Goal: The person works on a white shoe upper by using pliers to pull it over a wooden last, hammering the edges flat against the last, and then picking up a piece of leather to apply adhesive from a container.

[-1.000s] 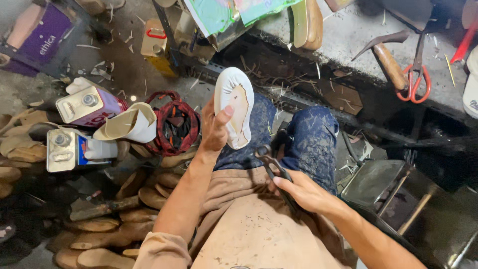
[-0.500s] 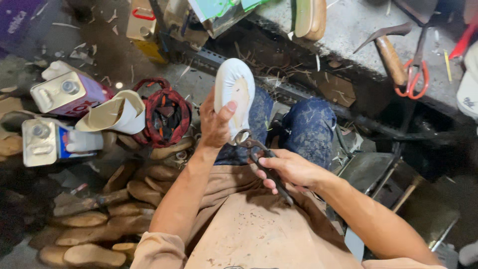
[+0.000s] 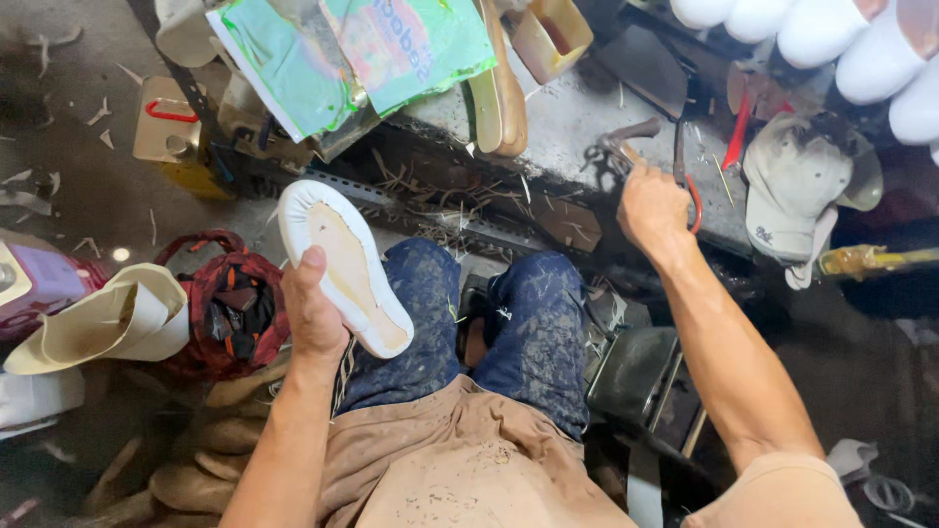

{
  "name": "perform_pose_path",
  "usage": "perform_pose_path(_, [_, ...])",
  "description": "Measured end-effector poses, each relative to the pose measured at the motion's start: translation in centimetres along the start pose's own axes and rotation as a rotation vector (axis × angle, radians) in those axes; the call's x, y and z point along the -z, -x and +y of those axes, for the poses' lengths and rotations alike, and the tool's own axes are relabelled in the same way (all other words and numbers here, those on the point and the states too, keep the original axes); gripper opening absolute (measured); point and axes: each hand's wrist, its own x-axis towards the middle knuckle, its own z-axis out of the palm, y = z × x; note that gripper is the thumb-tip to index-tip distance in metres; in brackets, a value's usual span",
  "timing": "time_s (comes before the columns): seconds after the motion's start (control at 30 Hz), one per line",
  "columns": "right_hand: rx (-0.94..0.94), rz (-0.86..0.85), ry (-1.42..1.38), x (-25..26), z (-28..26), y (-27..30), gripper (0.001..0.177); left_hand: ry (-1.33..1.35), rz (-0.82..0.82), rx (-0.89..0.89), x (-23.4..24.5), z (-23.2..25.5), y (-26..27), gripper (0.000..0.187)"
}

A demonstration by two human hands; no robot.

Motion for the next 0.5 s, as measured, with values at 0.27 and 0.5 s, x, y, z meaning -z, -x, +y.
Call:
perform_pose_path(0.27, [-0.14, -0.494, -0.964, 9.5, 0.2, 2.7, 0.03, -0.002, -0.153, -0.031, 0.5, -3.1, 0.4, 0.059])
perform_pose_path(0.5, [0.082, -1.205, -1.867, 22.4, -5.8, 9.2, 0.052, -0.324, -0.36, -0.212, -1.3, 0.6, 2.1, 0.076])
